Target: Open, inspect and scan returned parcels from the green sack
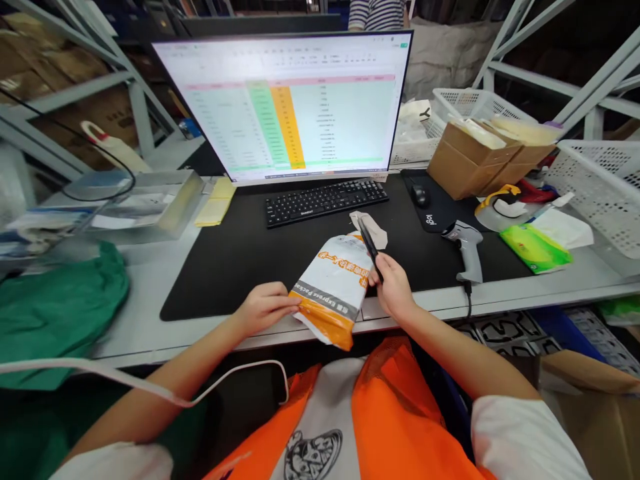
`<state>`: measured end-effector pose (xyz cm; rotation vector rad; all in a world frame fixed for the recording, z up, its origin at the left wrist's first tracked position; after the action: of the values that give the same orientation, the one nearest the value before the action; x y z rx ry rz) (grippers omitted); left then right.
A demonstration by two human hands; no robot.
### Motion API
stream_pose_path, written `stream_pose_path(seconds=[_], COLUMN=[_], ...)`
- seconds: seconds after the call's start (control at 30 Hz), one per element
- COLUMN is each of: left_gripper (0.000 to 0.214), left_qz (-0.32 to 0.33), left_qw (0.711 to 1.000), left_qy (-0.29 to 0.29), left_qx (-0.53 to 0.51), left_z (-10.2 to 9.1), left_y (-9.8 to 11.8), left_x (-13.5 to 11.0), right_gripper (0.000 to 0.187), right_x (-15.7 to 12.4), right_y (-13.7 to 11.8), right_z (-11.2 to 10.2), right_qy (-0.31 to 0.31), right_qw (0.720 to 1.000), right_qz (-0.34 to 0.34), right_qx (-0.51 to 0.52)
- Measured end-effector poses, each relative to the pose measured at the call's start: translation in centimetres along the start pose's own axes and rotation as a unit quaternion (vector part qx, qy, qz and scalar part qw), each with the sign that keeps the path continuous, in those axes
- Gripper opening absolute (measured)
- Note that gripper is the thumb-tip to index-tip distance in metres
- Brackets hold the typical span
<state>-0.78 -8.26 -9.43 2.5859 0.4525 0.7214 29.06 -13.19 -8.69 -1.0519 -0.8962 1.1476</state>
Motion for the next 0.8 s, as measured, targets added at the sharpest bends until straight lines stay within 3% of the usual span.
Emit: stream_pose_path(seconds=[0.07, 0.13, 0.23, 0.3, 0.4, 0.5, 0.6, 0.7, 0.77, 0.8], left_gripper=[0.024, 0.023, 0.021, 0.019, 0.019, 0.016, 0.009, 0.010, 0.011, 0.012], left_qz=[0.043, 0.066, 0.034, -0.008, -0.045, -0.037, -0.011, -0.001, -0.006, -0.008], left_qw=[0.997, 0.993, 0.996, 0.995, 0.987, 0.981, 0.968, 0.961, 0.962, 0.962], left_qy=[0.037, 0.053, 0.055, 0.073, 0.096, 0.105, 0.157, 0.190, 0.196, 0.198], left_qx=[0.050, 0.078, 0.060, 0.063, 0.119, 0.160, 0.197, 0.200, 0.192, 0.188], left_z=[1.3, 2.3, 2.8, 2.3, 1.4, 1.8, 2.9, 3.7, 3.8, 3.8], left_y=[2.1, 3.7, 5.0, 5.2, 5.2, 5.2, 4.9, 4.7, 4.7, 4.7], left_x=[-0.3, -0.1, 0.8, 1.0, 0.3, -0.9, -1.4, -1.4, -1.4, -1.4], right_gripper=[0.050, 0.050, 0.039, 0.024, 0.031, 0.035, 0.035, 0.036, 0.034, 0.032], right_x=[3.3, 6.7, 10.3, 11.1, 10.2, 8.3, 7.0, 6.0, 4.7, 3.7], right_y=[-0.4, -0.9, -1.6, -2.4, -4.3, -5.5, -5.7, -6.4, -7.8, -8.9], right_z=[2.7, 5.9, 10.4, 12.1, 12.5, 12.6, 14.4, 15.2, 13.2, 11.1], right_qy=[-0.039, -0.124, -0.240, -0.280, -0.315, -0.338, -0.367, -0.389, -0.399, -0.403], right_qw=[0.999, 0.992, 0.961, 0.902, 0.772, 0.664, 0.570, 0.509, 0.482, 0.476], right_qz=[-0.008, -0.005, -0.027, -0.091, -0.173, -0.203, -0.241, -0.244, -0.226, -0.213], right_qx=[0.033, 0.023, -0.138, -0.315, -0.524, -0.635, -0.694, -0.728, -0.746, -0.752])
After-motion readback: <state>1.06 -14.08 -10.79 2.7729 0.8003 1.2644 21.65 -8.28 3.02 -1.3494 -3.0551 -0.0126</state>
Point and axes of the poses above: each hand's wrist, its own x-axis towards the middle knuckle, its own z-axis out of the palm, y = z × x, the point moved 2 cm from there along x, towards the middle knuckle, and after that the axes turned 6 degrees about -y, right-handed, at the moved point
